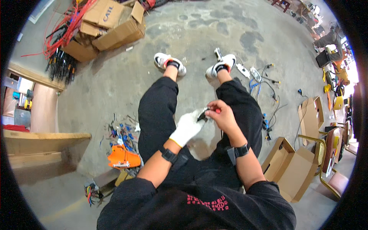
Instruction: Disassembling and inspecting an electronic component using a screwdriver.
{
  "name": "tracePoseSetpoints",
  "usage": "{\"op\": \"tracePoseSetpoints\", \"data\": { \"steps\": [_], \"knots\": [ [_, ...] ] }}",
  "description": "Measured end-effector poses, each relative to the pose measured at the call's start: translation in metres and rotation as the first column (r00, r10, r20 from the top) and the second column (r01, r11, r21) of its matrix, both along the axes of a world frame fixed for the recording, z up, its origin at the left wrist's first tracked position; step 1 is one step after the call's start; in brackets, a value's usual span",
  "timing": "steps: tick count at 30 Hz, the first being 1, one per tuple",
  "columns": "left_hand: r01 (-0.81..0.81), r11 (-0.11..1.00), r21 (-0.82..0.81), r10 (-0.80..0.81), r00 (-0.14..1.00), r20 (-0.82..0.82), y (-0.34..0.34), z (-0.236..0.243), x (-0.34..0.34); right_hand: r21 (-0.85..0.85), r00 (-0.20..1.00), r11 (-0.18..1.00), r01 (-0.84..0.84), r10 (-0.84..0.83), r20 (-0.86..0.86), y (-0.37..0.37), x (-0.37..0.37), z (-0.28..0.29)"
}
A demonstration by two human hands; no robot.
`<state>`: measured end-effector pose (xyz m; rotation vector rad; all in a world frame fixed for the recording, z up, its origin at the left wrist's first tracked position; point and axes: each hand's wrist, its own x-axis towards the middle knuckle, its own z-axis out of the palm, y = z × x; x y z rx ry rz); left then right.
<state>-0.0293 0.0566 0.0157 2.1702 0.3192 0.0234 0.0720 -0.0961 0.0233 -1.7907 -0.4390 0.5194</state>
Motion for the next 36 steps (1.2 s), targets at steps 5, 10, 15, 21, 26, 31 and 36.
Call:
{"op": "tracePoseSetpoints", "data": {
  "steps": [5, 10, 15, 21, 26, 31, 36],
  "knots": [
    [0.111, 0.993, 0.026, -0.110, 0.992, -0.059, 0.006, 0.003, -0.002, -0.031, 0.980, 0.979, -0.200, 0.201, 0.012, -0.003, 0.011, 0.001],
    [0.092, 0.996, -0.020, -0.094, 0.991, -0.097, 0.003, 0.017, -0.003, 0.009, 0.971, 0.973, -0.229, 0.228, 0.065, -0.006, 0.012, 0.004],
    [0.058, 0.998, 0.021, -0.054, 0.986, -0.155, -0.003, 0.023, -0.002, -0.055, 0.965, 0.964, -0.260, 0.259, -0.034, -0.008, 0.016, 0.006],
    [-0.072, 0.903, -0.424, -0.055, 0.958, -0.280, -0.009, 0.020, 0.003, -0.004, 0.967, 0.967, -0.253, 0.253, -0.041, -0.011, 0.017, 0.004],
    [-0.056, 0.859, -0.509, -0.030, 0.987, -0.159, -0.009, 0.020, 0.004, 0.031, 0.952, 0.960, -0.280, 0.273, 0.138, -0.007, 0.012, -0.002],
    [-0.112, 0.759, -0.641, -0.031, 0.978, -0.208, -0.009, 0.019, 0.002, 0.010, 0.929, 0.944, -0.328, 0.321, 0.181, -0.003, 0.015, -0.007],
    [-0.088, 0.640, -0.763, -0.062, 0.984, -0.165, -0.010, 0.019, 0.007, 0.081, 0.927, 0.925, -0.372, 0.366, 0.082, -0.001, 0.017, -0.004]
  ]
}}
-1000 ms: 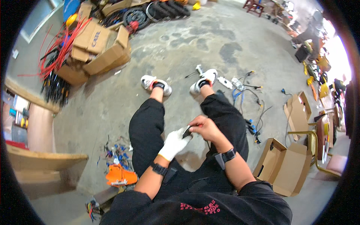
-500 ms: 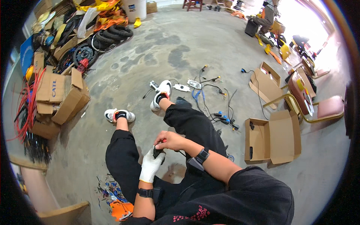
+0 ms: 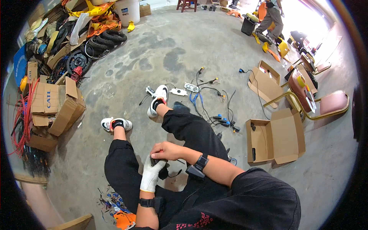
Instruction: Disassembling and inspecting an electronic component using a screwdriver.
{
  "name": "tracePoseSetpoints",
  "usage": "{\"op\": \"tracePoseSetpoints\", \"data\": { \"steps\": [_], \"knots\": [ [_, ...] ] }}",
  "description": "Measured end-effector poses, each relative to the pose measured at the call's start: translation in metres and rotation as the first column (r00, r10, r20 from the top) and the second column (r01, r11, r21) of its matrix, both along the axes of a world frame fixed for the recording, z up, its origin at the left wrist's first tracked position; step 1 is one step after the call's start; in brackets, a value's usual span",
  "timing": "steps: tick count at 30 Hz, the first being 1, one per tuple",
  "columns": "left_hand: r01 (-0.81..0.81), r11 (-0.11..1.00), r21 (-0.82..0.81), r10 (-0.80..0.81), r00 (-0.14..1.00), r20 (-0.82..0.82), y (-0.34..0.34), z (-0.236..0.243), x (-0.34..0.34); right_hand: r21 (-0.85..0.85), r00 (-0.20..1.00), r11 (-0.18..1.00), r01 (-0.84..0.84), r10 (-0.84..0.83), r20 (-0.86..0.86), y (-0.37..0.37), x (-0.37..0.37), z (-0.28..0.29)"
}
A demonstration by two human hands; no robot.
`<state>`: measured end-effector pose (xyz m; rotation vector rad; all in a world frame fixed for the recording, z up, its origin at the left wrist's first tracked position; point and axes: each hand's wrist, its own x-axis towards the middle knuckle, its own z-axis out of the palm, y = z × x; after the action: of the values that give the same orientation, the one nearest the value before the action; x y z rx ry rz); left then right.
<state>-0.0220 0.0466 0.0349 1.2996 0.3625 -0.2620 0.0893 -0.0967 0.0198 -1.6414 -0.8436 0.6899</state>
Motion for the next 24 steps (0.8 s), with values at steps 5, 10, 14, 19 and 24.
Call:
{"op": "tracePoseSetpoints", "data": {
  "steps": [5, 10, 14, 19, 24],
  "knots": [
    [0.014, 0.999, -0.041, -0.009, 0.993, 0.118, -0.005, 0.000, 0.001, 0.000, 0.996, 0.998, -0.060, 0.060, -0.060, -0.005, 0.003, 0.008],
    [-0.018, 0.999, -0.039, 0.021, 0.998, 0.062, -0.004, -0.007, -0.003, -0.027, 1.000, 0.999, 0.019, -0.019, 0.006, -0.003, 0.001, 0.008],
    [-0.013, 1.000, -0.026, 0.015, 0.997, 0.075, -0.002, -0.011, -0.005, -0.155, 0.989, 0.984, 0.083, -0.101, -0.107, -0.001, -0.001, 0.003],
    [-0.017, 1.000, -0.012, 0.018, 0.995, 0.103, 0.002, -0.017, -0.004, -0.155, 0.955, 0.962, 0.225, -0.249, -0.161, 0.001, -0.003, 0.000],
    [-0.157, 0.986, -0.048, 0.158, 0.987, 0.011, 0.013, -0.024, 0.000, -0.203, 0.806, 0.872, 0.446, -0.490, -0.333, -0.015, 0.016, 0.001]
  ]
}}
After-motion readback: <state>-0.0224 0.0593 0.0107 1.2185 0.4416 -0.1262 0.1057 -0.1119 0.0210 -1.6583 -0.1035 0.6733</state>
